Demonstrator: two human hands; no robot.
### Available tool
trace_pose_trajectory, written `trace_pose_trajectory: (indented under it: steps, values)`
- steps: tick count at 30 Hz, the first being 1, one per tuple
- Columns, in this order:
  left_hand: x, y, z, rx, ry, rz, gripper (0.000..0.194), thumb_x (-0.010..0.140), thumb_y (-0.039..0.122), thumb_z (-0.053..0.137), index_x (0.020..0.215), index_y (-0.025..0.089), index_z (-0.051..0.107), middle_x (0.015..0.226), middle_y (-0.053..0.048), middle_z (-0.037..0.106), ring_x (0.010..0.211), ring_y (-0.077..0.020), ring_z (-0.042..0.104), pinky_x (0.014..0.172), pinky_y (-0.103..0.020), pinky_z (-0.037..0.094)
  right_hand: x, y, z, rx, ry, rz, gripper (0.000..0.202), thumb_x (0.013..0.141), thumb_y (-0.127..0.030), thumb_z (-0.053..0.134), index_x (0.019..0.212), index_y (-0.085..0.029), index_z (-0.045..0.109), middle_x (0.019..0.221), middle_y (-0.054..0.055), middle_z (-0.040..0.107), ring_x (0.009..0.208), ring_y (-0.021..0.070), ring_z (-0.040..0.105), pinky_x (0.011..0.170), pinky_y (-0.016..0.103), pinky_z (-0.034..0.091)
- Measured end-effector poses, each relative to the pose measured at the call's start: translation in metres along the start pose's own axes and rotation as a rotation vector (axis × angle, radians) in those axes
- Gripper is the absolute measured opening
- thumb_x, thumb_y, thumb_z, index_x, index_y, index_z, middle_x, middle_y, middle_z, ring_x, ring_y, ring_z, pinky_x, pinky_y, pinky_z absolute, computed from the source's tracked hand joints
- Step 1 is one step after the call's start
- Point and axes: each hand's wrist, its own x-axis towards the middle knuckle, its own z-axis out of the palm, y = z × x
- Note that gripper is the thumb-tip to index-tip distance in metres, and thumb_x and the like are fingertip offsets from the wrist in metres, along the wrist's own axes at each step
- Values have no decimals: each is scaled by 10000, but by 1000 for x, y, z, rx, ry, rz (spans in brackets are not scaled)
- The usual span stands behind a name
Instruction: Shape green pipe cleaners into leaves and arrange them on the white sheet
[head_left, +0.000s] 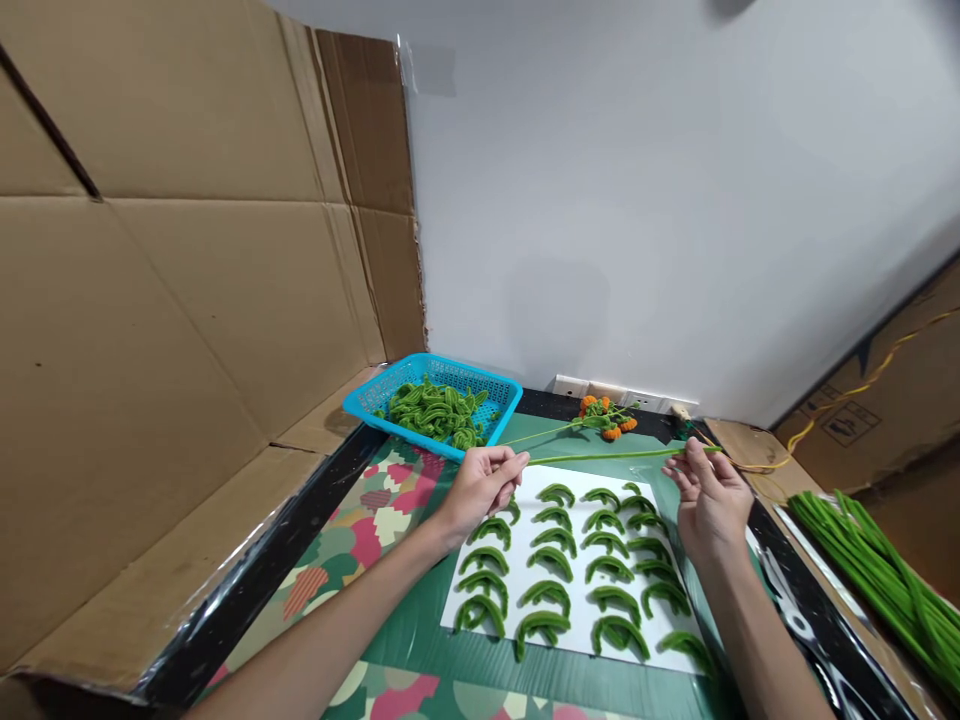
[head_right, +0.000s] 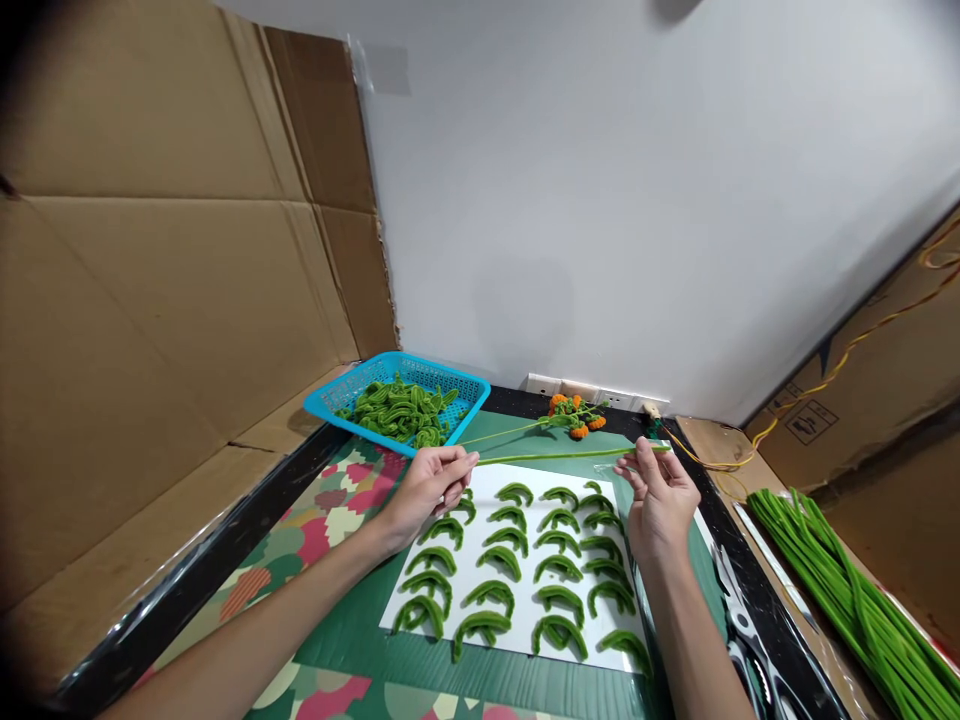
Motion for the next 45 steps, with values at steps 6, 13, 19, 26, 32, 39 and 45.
trace_pose_trajectory:
  steps: [6,13,19,26,32,39,45]
  values:
    - [-2,4,2,-7,-50,-16,574,787,634,842,659,158,548,438,67,433,360,-24,296,367,-150,220,-3,1,1,-14,-38,41,714,444,-492,1072,899,-147,643,829,20,764,683,140,755,606,208,658]
    - [-2,3,0,3,-122,-5,568,821,633,811,655,168,530,440,77,403,362,-26,278,375,-168,205,-1,3,-2,-27,7,-17,708,435,-490,1078,895,-128,680,729,-4,731,562,87,690,567,156,626]
    - [-6,15,-9,103,-205,45,475,801,524,871,689,131,630,495,27,521,403,-50,397,404,-176,265,3,8,-7,-66,10,-30,662,411,-439,1091,849,-88,740,724,36,732,566,111,699,569,177,643]
    - [-9,19,-8,211,-269,97,373,858,450,835,771,116,695,594,-14,634,510,-69,492,501,-176,362,5,8,-9,-96,-50,36,662,464,-468,1075,932,-96,793,859,53,755,663,103,714,606,168,655]
    - [-10,19,-12,287,-372,107,340,899,403,775,740,113,694,621,-18,626,554,-84,521,549,-195,398,4,8,-8,-80,-13,33,641,417,-467,1085,824,-94,758,716,28,719,569,76,662,555,141,614]
    - [-8,19,-10,353,-306,130,267,822,330,837,715,114,724,642,-16,630,594,-82,501,571,-188,373,6,5,-9,-71,23,58,618,376,-406,1098,733,-75,717,709,55,723,551,103,675,539,169,629]
    - [-3,14,-6,300,-128,131,333,842,455,840,806,131,771,664,-23,670,526,-80,522,504,-187,389,7,3,-10,-40,63,82,637,354,-407,1097,749,-86,715,690,32,717,558,88,673,551,144,623]
